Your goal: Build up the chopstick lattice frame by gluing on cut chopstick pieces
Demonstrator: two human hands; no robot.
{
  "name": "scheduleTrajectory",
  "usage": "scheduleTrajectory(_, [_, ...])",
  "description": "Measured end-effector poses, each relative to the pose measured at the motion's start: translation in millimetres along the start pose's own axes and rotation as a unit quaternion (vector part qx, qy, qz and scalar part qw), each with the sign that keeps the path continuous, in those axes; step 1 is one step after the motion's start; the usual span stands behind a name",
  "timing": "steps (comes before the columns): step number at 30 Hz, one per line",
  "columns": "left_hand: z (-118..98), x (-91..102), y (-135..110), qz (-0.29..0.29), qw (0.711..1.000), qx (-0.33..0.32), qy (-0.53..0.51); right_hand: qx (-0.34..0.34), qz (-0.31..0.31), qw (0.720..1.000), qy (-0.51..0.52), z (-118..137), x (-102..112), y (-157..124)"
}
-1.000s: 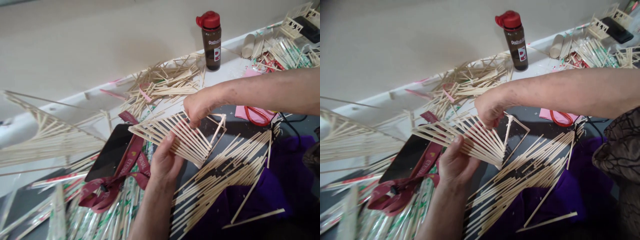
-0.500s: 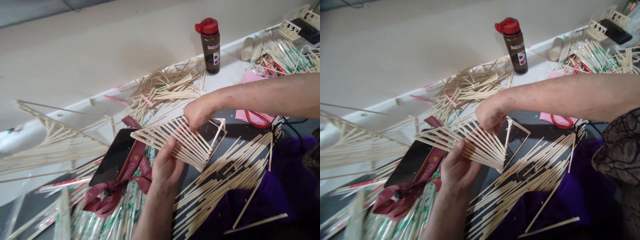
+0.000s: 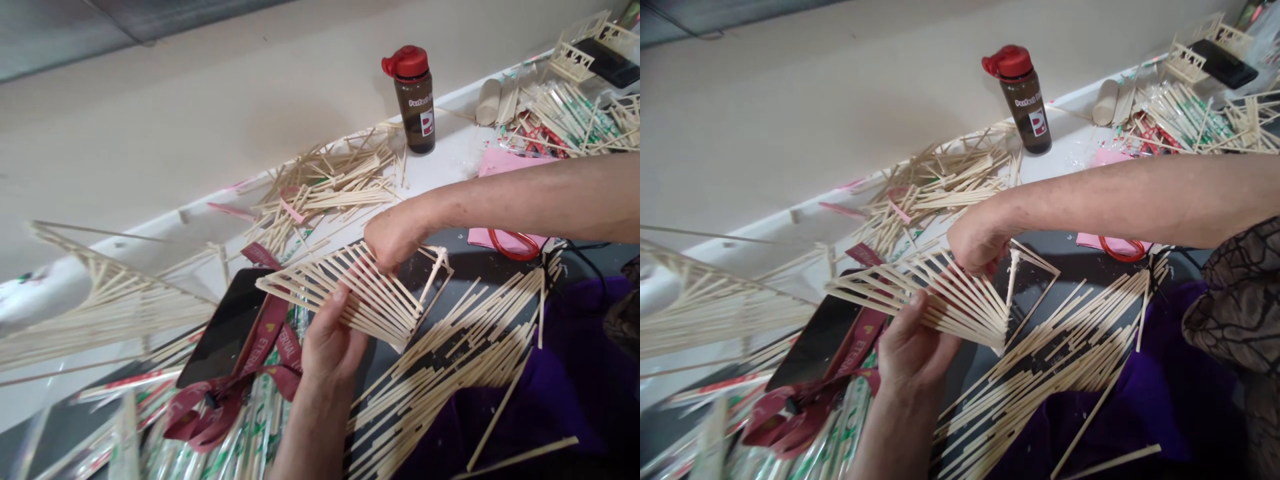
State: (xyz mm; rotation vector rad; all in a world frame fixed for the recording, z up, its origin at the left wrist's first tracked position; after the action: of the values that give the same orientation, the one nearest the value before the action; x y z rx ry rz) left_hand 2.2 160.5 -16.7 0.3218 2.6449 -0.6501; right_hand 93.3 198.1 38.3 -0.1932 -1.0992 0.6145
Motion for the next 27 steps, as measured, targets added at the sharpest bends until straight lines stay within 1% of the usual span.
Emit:
scheduleTrajectory(4, [1.1,0.4,0.7,0.005,1.000,0.000,0.000,0.010,0.014,1.000,0.006,0.9,-2.6,1.0])
scheduleTrajectory(11, [1.8,-2.9,0.0,0.004,1.000,0.002,-0.019,0.033,0.020,0.999,-0.030,1.1,-4.6,3.8])
scheduleTrajectory(18, [0.6,-4.6,-0.5,-0.002,0.999,-0.003,-0.036,0.034,0.041,0.996,-0.074,5.4,-4.0,-0.6])
scheduleTrajectory(24, [1.4,0.1,3.1,-0.010,0.999,-0.009,-0.032,0.040,0.055,0.995,-0.069,7.4,-3.2,-5.2])
scheduleTrajectory(27, [1.7,2.4,4.6,-0.011,0.999,-0.014,-0.033,0.042,0.047,0.996,-0.063,7.1,-2.7,-4.7])
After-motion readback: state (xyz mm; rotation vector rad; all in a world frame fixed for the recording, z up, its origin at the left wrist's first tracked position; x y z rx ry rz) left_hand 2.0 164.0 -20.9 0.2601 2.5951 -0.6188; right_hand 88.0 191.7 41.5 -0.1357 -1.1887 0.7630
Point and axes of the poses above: each hand's wrist, its own y-axis towards the middle knuckle, its own x-axis out of the back of the hand, z = x × y, the point moved 9 cm from there along y, towards the middle knuckle, and after that the axes turned 7 degrees about -z, right-handed, at the moved point
